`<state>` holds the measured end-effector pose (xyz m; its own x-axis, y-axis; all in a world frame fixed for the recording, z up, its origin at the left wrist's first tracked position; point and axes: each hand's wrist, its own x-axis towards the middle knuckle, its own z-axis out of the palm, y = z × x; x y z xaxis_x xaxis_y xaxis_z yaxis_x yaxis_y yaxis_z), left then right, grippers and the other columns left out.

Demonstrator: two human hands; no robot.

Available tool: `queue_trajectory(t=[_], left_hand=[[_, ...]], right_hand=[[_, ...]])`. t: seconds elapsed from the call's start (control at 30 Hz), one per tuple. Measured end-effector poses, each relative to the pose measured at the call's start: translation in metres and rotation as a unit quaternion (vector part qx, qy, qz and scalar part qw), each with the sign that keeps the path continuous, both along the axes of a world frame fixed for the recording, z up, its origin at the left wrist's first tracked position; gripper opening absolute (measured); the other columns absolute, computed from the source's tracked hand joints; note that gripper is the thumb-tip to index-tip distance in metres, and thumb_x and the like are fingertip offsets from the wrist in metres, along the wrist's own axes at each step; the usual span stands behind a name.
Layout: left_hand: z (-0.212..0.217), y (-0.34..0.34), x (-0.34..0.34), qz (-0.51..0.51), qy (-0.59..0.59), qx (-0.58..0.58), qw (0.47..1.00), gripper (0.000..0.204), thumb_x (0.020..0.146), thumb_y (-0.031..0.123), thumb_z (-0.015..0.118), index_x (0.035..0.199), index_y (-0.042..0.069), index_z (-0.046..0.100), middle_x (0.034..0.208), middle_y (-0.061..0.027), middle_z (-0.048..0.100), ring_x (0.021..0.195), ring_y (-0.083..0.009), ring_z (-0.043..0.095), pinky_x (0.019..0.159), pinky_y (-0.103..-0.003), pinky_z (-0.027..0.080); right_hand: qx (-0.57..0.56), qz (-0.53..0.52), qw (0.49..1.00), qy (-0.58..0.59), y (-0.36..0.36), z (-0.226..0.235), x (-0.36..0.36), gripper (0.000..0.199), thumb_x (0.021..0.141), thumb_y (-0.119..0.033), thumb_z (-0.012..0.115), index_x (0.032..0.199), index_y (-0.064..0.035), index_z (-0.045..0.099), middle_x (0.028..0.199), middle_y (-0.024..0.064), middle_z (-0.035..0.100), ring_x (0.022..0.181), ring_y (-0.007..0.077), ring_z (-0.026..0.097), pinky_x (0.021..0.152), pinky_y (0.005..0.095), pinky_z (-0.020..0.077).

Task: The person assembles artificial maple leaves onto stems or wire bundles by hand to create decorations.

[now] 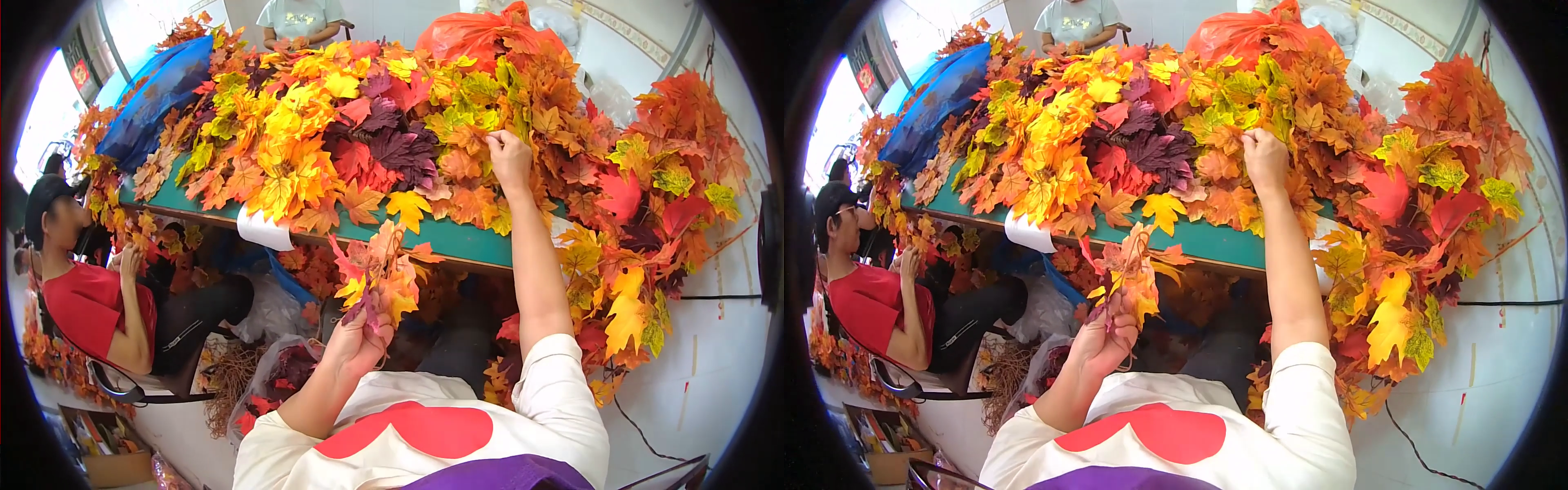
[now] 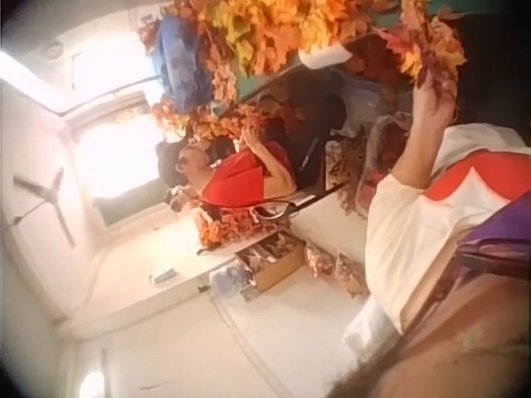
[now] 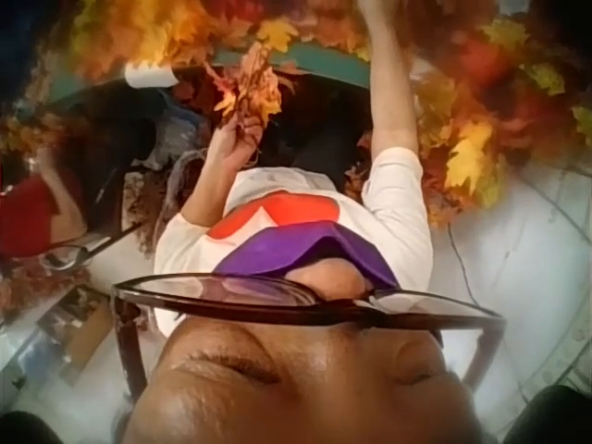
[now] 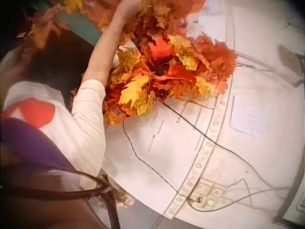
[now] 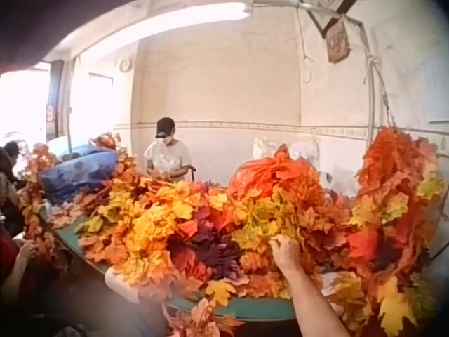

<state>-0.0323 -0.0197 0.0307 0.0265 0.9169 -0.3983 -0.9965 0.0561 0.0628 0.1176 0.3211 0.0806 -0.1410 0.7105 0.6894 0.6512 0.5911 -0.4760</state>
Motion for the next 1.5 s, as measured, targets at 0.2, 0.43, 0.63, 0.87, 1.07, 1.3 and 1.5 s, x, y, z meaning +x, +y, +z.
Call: queue_trajectory(t=[0.2, 0.43, 0.63, 0.87, 1.07, 1.3, 1.5], left_hand=[[-0.006, 0.003, 0.0, -0.022, -0.052, -0.006, 0.998, 0.025, 0.085, 0.014, 0.054, 0.109, 0.006, 0.055, 0.09, -0.0015, 0.058, 0.061, -0.0099, 0.045, 0.051, -0.021, 0.036], [-0.001, 0.001, 0.0, -0.008, -0.03, -0.059, 0.998, 0.018, 0.086, 0.018, 0.054, 0.101, 0.008, 0.058, 0.084, -0.0023, 0.059, 0.063, -0.0085, 0.046, 0.051, -0.019, 0.039], [-0.009, 0.003, -0.004, -0.032, -0.031, -0.023, 0.999, 0.018, 0.087, 0.019, 0.054, 0.101, 0.009, 0.058, 0.085, -0.0017, 0.059, 0.063, -0.0085, 0.046, 0.052, -0.019, 0.039], [-0.011, 0.003, 0.001, -0.031, -0.054, -0.001, 0.998, 0.022, 0.084, 0.014, 0.056, 0.105, 0.006, 0.054, 0.09, -0.0016, 0.058, 0.06, -0.0106, 0.045, 0.051, -0.021, 0.039], [-0.012, 0.001, -0.002, -0.03, -0.048, -0.009, 0.998, 0.02, 0.085, 0.013, 0.055, 0.104, 0.007, 0.054, 0.094, -0.0044, 0.06, 0.062, -0.0109, 0.047, 0.052, -0.021, 0.039], [-0.01, 0.001, 0.002, -0.033, -0.05, -0.016, 0.998, 0.02, 0.088, 0.012, 0.049, 0.107, 0.009, 0.053, 0.096, -0.0048, 0.059, 0.064, -0.0117, 0.048, 0.053, -0.022, 0.04], [0.009, 0.02, 0.002, -0.007, 0.015, -0.014, 1.0, 0.022, 0.09, 0.016, 0.047, 0.109, 0.007, 0.054, 0.095, -0.0042, 0.058, 0.067, -0.0111, 0.046, 0.057, -0.021, 0.041]], right_hand=[[-0.035, 0.068, 0.997, -0.021, -0.008, 0.004, 0.012, 0.015, 0.078, -0.017, 0.059, 0.082, -0.0024, 0.063, 0.076, 0.0136, 0.063, 0.07, 0.0296, 0.06, 0.063, 0.0358, 0.0465], [-0.277, 0.191, 0.915, -0.221, -0.004, 0.018, 0.022, 0.016, 0.074, -0.014, 0.062, 0.086, -0.0028, 0.065, 0.077, 0.0113, 0.065, 0.069, 0.0198, 0.062, 0.066, 0.0308, 0.0471], [-0.129, 0.067, 0.978, -0.151, 0.014, 0.01, -0.002, 0.014, 0.08, -0.014, 0.055, 0.084, -0.0076, 0.067, 0.088, 0.0119, 0.065, 0.083, 0.0278, 0.062, 0.075, 0.0372, 0.0484], [-0.191, -0.01, 0.962, -0.195, 0.02, -0.001, -0.05, 0.02, 0.077, -0.026, 0.063, 0.081, -0.0073, 0.067, 0.081, 0.0146, 0.065, 0.078, 0.0288, 0.062, 0.069, 0.0397, 0.0481], [-0.184, -0.022, 0.979, -0.09, 0.034, -0.013, -0.037, 0.021, 0.077, -0.026, 0.061, 0.08, -0.0064, 0.069, 0.073, 0.0139, 0.064, 0.071, 0.0308, 0.061, 0.065, 0.04, 0.0478], [-0.128, 0.053, 0.974, 0.18, 0.021, 0.008, -0.044, 0.019, 0.08, -0.025, 0.063, 0.082, -0.0065, 0.069, 0.066, 0.002, 0.063, 0.058, 0.012, 0.055, 0.058, 0.0273, 0.043], [0.126, 0.059, 0.979, 0.147, 0.027, 0.061, -0.015, 0.023, 0.08, -0.022, 0.058, 0.067, -0.0026, 0.057, 0.081, 0.007, 0.063, 0.075, 0.0186, 0.057, 0.072, 0.0289, 0.044]])
